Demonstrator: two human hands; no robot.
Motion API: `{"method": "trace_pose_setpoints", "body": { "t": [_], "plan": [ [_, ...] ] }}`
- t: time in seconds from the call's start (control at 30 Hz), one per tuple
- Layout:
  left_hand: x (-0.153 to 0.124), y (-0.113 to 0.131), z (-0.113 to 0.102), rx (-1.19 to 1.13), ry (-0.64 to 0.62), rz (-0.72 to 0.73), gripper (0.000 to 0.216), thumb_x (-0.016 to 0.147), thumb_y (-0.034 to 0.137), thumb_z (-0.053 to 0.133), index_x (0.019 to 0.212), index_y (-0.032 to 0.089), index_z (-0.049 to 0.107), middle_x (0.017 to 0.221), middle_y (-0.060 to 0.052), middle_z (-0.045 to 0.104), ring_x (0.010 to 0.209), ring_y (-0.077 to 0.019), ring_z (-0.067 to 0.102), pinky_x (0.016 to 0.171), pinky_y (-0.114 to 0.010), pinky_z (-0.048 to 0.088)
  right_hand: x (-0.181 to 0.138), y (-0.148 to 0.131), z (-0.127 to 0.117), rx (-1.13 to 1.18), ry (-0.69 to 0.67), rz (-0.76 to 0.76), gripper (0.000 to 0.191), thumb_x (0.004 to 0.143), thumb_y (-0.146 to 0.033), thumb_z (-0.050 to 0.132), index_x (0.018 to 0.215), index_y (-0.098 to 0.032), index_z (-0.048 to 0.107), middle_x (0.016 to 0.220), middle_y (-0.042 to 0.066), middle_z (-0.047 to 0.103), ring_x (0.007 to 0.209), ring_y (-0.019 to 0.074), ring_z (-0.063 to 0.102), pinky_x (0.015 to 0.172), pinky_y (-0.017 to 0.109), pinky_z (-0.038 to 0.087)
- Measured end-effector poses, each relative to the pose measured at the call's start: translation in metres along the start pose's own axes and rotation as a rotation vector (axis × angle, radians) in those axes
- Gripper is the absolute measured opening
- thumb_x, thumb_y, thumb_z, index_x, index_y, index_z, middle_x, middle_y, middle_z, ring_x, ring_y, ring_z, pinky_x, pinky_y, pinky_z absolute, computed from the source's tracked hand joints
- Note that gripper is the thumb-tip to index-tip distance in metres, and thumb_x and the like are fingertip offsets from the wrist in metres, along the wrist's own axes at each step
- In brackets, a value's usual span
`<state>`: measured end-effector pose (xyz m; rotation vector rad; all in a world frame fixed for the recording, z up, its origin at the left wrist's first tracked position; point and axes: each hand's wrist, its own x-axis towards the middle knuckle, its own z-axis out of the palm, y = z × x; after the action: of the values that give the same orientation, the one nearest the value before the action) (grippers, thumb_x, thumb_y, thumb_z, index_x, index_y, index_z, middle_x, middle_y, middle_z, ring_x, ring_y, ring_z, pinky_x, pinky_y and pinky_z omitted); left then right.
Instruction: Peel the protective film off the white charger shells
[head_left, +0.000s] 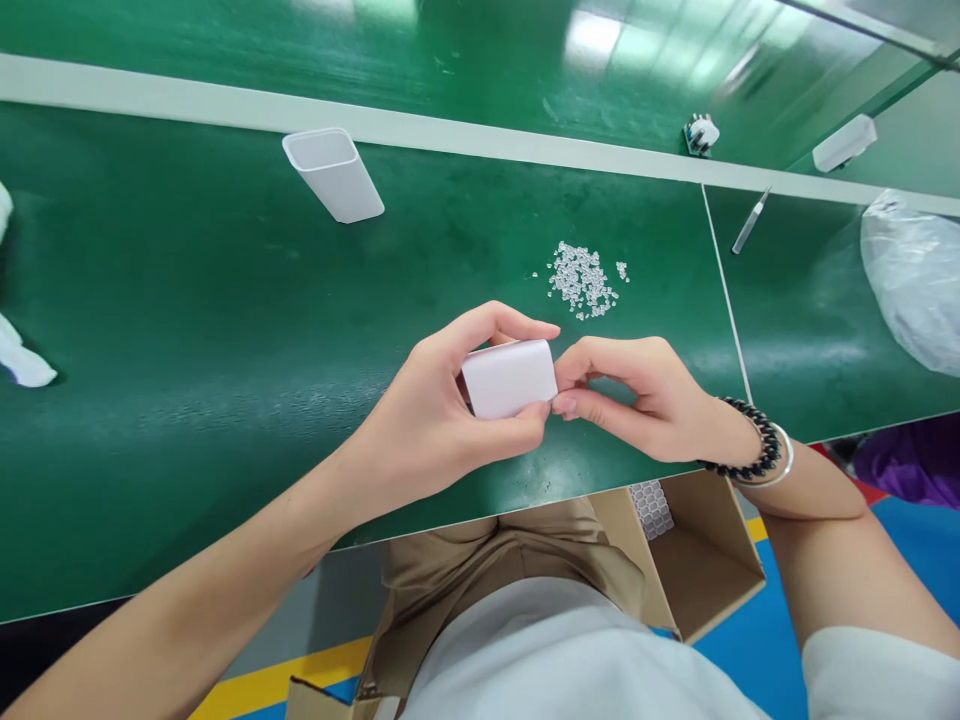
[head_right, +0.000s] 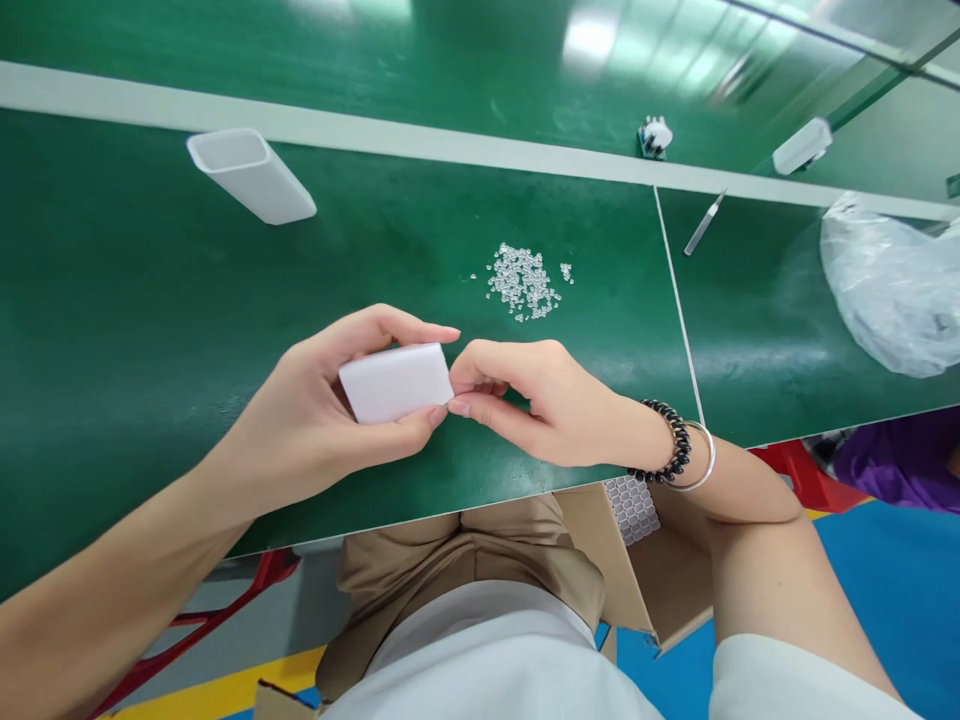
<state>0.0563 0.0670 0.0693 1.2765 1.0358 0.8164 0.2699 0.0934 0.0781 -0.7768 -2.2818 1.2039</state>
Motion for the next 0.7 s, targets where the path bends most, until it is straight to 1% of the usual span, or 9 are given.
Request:
{"method": "trace_pose_setpoints", "body": {
  "t": [0.17,0.33,0.47,0.7],
  "plan": [
    [0.0,-0.0019,-0.0015,-0.003,-0.042,0.017,0.037,0.073,0.014,0.076,0.108,0.023,0.065,0.081,0.002,0.063,0.059,-0.0087,0.053,0.045,-0.017,0.04,0.0002,0.0023,-0.001,0.063,-0.013,0.002,0.01,0.098,-0.015,0.06,0.088,-0.015,0.06,0.076,0.0,0.066,0.066,0.0062,0.057,0.062,0.016,0.046],
    [0.0002,-0.0015,-0.0018,-0.017,-0.045,0.003,0.037,0.073,0.014,0.076,0.108,0.023,0.066,0.08,0.002,0.063,0.059,-0.0083,0.053,0.045,-0.017,0.041,0.0,-0.0001,-0.0017,0.046,-0.015,-0.003,0.01,0.097,-0.014,0.06,0.087,-0.015,0.059,0.076,-0.001,0.065,0.065,0.0059,0.054,0.061,0.016,0.045],
    [0.0001,-0.0001,-0.0023,-0.047,-0.059,-0.002,0.036,0.074,0.013,0.076,0.108,0.022,0.066,0.081,0.003,0.062,0.059,-0.0067,0.053,0.046,-0.014,0.043,-0.0002,-0.0021,-0.0006,0.017,-0.003,-0.013,0.011,0.096,-0.013,0.06,0.085,-0.016,0.058,0.074,-0.002,0.062,0.065,0.0059,0.052,0.061,0.016,0.044],
    [0.0016,-0.0004,-0.0049,-0.032,-0.073,-0.045,0.037,0.073,0.017,0.078,0.108,0.022,0.067,0.083,0.002,0.061,0.061,-0.0071,0.054,0.047,-0.014,0.044,-0.0005,-0.0008,-0.0009,0.017,-0.007,-0.009,0.011,0.096,-0.014,0.061,0.085,-0.015,0.058,0.074,-0.001,0.063,0.065,0.0059,0.052,0.062,0.017,0.045]
  ]
}}
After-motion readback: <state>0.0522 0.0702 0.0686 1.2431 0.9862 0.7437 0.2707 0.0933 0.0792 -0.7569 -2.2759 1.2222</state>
